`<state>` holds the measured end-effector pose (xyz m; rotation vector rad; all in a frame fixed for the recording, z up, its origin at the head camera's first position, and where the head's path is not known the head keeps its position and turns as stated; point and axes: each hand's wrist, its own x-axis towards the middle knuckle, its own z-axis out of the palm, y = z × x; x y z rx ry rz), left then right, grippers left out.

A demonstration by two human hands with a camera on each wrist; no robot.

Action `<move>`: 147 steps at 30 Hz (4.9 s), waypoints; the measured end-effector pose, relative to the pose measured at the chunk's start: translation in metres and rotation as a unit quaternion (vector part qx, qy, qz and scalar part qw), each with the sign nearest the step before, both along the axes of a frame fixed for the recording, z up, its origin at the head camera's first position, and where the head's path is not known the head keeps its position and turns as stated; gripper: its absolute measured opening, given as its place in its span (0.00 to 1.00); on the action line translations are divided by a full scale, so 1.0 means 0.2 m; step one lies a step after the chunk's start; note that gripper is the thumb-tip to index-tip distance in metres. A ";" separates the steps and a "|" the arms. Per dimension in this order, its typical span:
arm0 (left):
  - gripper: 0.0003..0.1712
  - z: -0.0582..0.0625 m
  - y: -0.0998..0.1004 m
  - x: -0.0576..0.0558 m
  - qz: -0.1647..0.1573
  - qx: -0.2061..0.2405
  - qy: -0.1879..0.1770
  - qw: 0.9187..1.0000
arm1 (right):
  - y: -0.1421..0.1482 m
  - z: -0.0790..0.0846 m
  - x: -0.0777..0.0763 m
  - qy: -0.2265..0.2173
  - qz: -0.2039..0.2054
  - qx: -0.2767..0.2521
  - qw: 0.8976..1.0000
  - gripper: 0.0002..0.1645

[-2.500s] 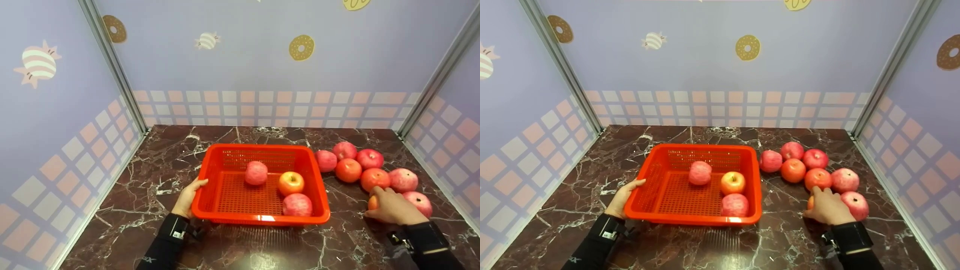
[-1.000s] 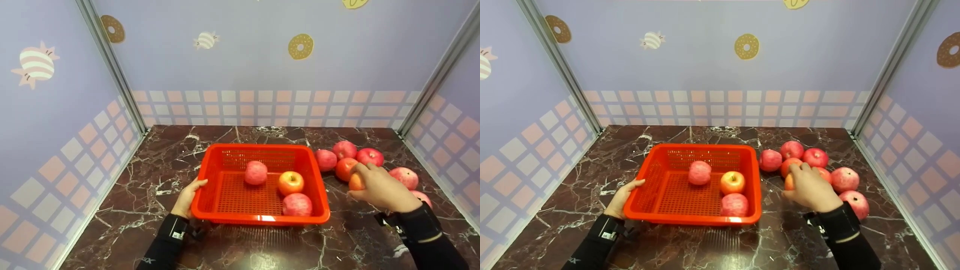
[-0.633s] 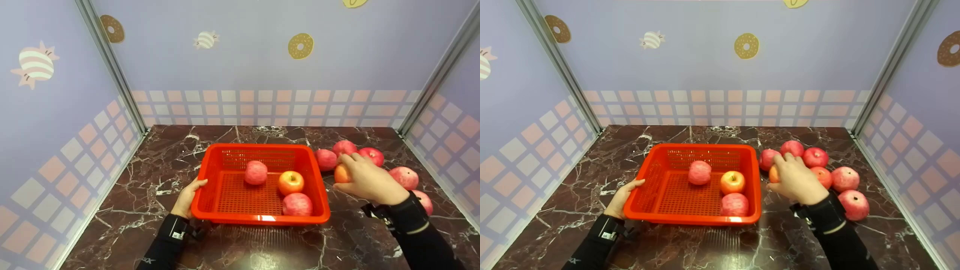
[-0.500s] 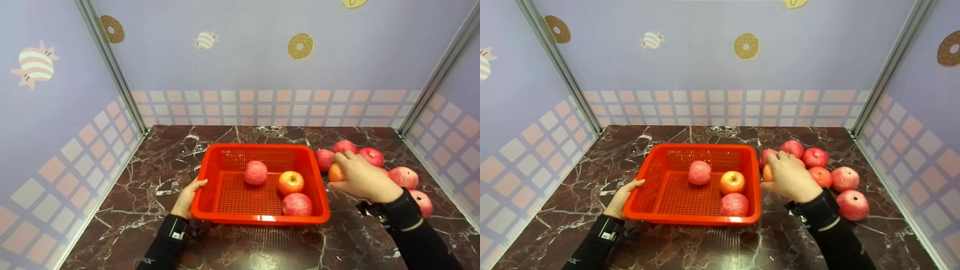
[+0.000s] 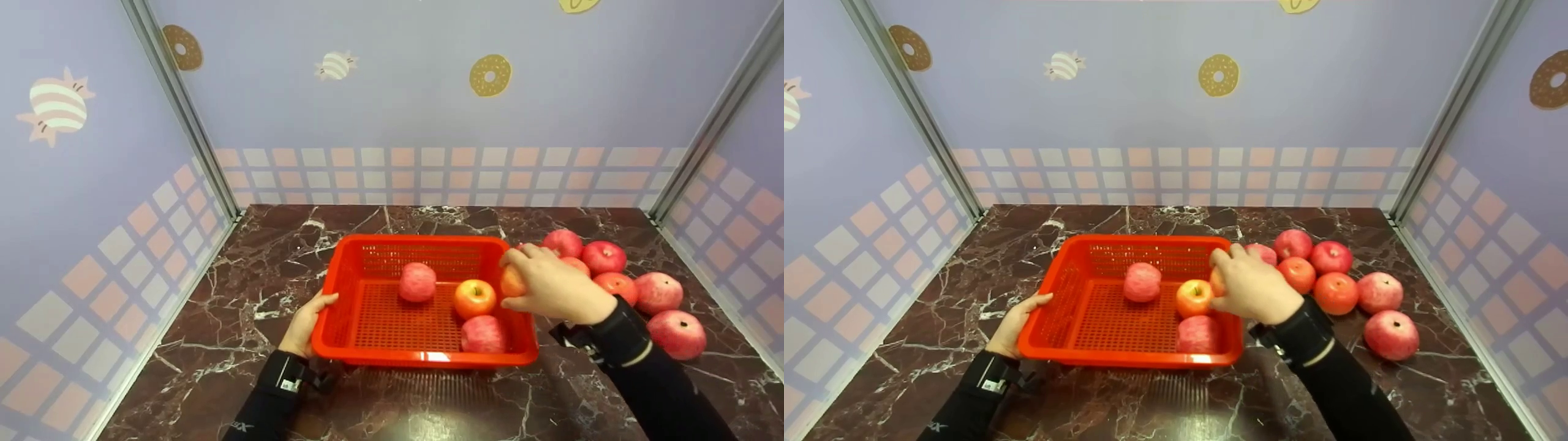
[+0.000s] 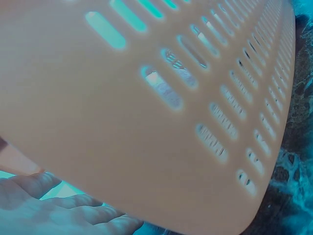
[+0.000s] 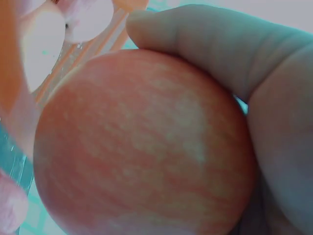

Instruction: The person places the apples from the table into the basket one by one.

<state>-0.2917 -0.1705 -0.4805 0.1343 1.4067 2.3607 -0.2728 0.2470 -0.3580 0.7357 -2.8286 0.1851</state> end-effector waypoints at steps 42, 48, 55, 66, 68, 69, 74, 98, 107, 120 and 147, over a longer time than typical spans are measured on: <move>0.32 0.00 0.00 0.00 -0.003 -0.007 0.010 1.000 | -0.61 -0.22 -0.16 -0.172 0.101 0.110 0.974 0.36; 0.32 0.00 -0.01 0.00 -0.006 -0.004 0.011 1.000 | -0.64 -0.25 -0.18 -0.188 0.125 0.129 0.966 0.38; 0.34 0.00 -0.02 0.00 -0.007 -0.010 0.029 1.000 | -0.66 -0.28 -0.18 -0.207 0.137 0.138 0.959 0.32; 0.36 0.00 -0.01 -0.01 0.023 -0.052 0.040 0.998 | -0.68 -0.30 -0.19 -0.218 0.142 0.148 0.954 0.33; 0.35 0.00 -0.02 -0.01 0.024 -0.056 0.043 0.997 | -0.69 -0.30 -0.18 -0.221 0.140 0.149 0.954 0.33; 0.35 0.00 -0.02 -0.01 0.025 -0.058 0.045 0.997 | -0.69 -0.30 -0.18 -0.224 0.138 0.148 0.953 0.33; 0.35 0.00 -0.03 -0.01 0.026 -0.073 0.054 0.996 | -0.70 -0.31 -0.18 -0.235 0.129 0.149 0.952 0.34; 0.38 0.00 -0.03 -0.03 0.027 -0.125 0.073 0.989 | -0.69 -0.34 -0.20 -0.236 0.140 0.143 0.951 0.34; 0.38 0.00 -0.03 -0.03 0.038 -0.133 0.066 0.988 | -0.69 -0.33 -0.19 -0.239 0.131 0.150 0.950 0.30; 0.39 0.00 -0.03 -0.03 0.039 -0.120 0.058 0.990 | -0.65 -0.26 -0.18 -0.228 0.146 0.124 0.955 0.31; 0.38 0.00 -0.03 -0.03 0.046 -0.138 0.063 0.987 | -0.48 -0.03 -0.17 -0.220 0.109 0.065 0.967 0.32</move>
